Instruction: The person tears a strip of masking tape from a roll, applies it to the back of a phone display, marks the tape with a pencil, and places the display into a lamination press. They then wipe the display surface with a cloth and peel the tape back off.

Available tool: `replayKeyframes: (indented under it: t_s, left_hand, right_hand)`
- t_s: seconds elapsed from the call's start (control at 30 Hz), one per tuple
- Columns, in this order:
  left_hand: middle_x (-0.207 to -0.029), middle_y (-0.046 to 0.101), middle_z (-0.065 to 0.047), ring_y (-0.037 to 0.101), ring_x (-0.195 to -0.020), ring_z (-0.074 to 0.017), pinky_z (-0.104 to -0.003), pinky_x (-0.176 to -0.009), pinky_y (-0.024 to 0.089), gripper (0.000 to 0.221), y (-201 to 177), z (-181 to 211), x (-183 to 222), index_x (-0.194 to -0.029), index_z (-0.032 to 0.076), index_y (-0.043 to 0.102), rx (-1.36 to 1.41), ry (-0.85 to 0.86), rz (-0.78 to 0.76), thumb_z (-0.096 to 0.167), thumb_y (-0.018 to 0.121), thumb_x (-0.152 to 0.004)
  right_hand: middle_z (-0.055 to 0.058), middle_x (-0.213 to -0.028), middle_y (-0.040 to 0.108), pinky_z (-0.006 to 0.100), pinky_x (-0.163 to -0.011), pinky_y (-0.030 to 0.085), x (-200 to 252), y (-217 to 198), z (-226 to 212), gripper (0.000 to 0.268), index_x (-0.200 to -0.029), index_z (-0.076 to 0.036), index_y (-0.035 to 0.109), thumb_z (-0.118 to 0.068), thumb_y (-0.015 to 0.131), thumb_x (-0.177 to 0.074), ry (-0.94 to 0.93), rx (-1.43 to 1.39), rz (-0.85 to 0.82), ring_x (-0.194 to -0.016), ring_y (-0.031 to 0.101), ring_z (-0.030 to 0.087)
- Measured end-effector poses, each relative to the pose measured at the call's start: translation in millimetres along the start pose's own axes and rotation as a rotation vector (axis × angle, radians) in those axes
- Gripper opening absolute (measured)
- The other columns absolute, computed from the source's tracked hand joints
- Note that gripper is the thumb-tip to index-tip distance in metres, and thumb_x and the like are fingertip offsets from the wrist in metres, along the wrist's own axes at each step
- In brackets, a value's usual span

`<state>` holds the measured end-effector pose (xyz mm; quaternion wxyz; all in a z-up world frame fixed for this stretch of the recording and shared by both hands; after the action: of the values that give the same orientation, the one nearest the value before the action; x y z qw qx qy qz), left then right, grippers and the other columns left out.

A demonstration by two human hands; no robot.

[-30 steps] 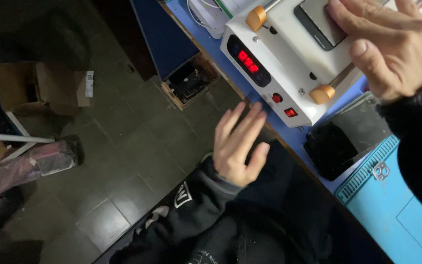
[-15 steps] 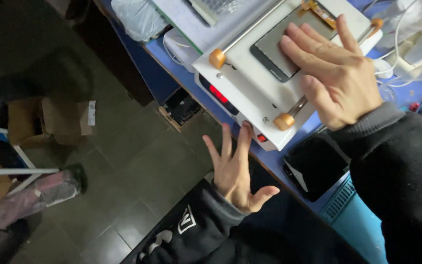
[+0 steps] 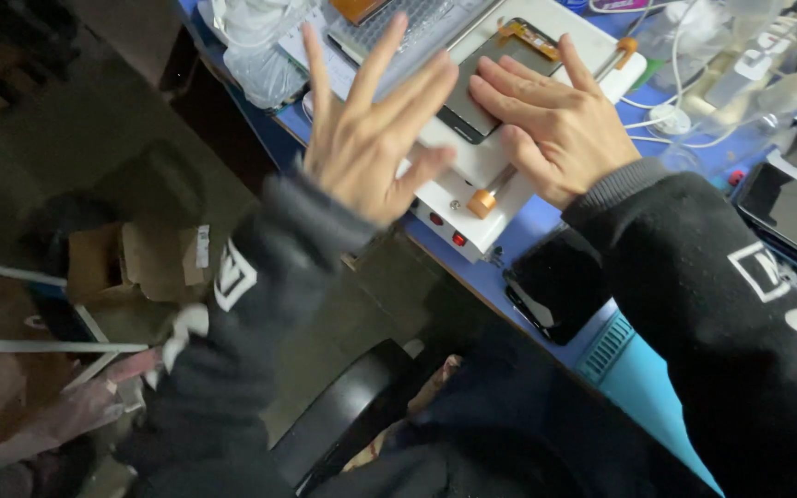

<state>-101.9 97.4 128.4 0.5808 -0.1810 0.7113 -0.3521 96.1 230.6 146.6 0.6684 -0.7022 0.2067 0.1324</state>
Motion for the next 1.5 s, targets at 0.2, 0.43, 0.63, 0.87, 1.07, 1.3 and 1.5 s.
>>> replayKeyframes:
  t_s: [0.2, 0.43, 0.63, 0.87, 1.07, 1.3, 1.5]
  left_hand:
    - [-0.143, 0.067, -0.014, 0.025, -0.160, -0.0346, -0.077, -0.116, -0.012, 0.077, -5, -7, -22, -0.138, 0.001, 0.069, 0.170, 0.041, -0.114, 0.061, 0.024, -0.119]
    - [-0.141, 0.067, -0.016, 0.024, -0.158, -0.0372, -0.076, -0.114, -0.013, 0.079, 7, -13, -22, -0.135, 0.003, 0.070, 0.149, 0.087, -0.134, 0.066, 0.028, -0.113]
    - [-0.138, 0.068, -0.016, 0.031, -0.155, -0.0382, -0.076, -0.116, -0.012, 0.076, 6, -10, -22, -0.139, 0.003, 0.066, 0.223, 0.007, -0.169, 0.065, 0.032, -0.111]
    - [-0.144, 0.064, -0.018, 0.032, -0.157, -0.0378, -0.075, -0.116, -0.010, 0.075, 11, -13, -18, -0.143, 0.001, 0.064, 0.109, 0.084, -0.175, 0.065, 0.037, -0.115]
    - [-0.146, 0.062, -0.020, 0.031, -0.159, -0.0388, -0.075, -0.119, -0.008, 0.077, 13, -11, -16, -0.142, -0.001, 0.063, 0.071, 0.098, -0.184, 0.066, 0.036, -0.116]
    - [-0.159, 0.055, -0.018, 0.024, -0.160, -0.0400, -0.079, -0.115, -0.009, 0.096, 10, 0, -9, -0.146, -0.002, 0.056, -0.006, 0.073, -0.186, 0.079, 0.023, -0.106]
    - [-0.152, 0.058, -0.017, 0.028, -0.154, -0.0445, -0.084, -0.108, -0.010, 0.101, -9, 15, -2, -0.149, 0.002, 0.058, 0.080, -0.001, -0.203, 0.082, 0.018, -0.102]
  right_hand:
    - [0.018, -0.153, 0.054, 0.061, -0.126, 0.015, -1, -11, -1, 0.056, -0.151, -0.005, 0.054, -0.041, 0.038, -0.111, -0.025, 0.081, -0.036, -0.147, 0.046, 0.032]
    - [0.020, -0.152, 0.054, 0.060, -0.126, 0.020, 20, -15, 2, 0.065, -0.151, -0.003, 0.054, -0.053, 0.041, -0.111, -0.032, 0.137, -0.021, -0.146, 0.045, 0.031]
    - [0.018, -0.149, 0.058, 0.059, -0.126, 0.019, 20, -8, 10, 0.064, -0.148, -0.004, 0.055, -0.053, 0.038, -0.111, 0.018, 0.120, -0.026, -0.146, 0.044, 0.032]
    - [0.013, -0.150, 0.057, 0.062, -0.125, 0.017, 21, -7, 14, 0.058, -0.146, -0.007, 0.058, -0.046, 0.035, -0.109, 0.030, 0.158, -0.041, -0.151, 0.040, 0.035]
    - [0.010, -0.151, 0.059, 0.064, -0.126, 0.016, 18, -13, 21, 0.055, -0.143, -0.008, 0.064, -0.040, 0.036, -0.108, 0.016, 0.194, -0.036, -0.153, 0.037, 0.034]
    - [0.009, -0.148, 0.060, 0.062, -0.126, 0.019, 17, -27, 34, 0.062, -0.146, -0.012, 0.062, -0.060, 0.041, -0.111, 0.004, 0.206, -0.049, -0.154, 0.035, 0.034]
    - [0.010, -0.150, 0.059, 0.063, -0.126, 0.017, 16, -17, 30, 0.059, -0.144, -0.016, 0.065, -0.059, 0.044, -0.109, -0.008, 0.224, -0.045, -0.154, 0.032, 0.033]
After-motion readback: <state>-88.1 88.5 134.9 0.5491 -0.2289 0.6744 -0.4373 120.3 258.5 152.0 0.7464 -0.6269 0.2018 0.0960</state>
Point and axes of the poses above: each hand's wrist, its own x-axis away from the middle knuckle, its own y-axis out of the palm, z = x × y, the point moved 3 cm from there along -x, towards the middle knuckle
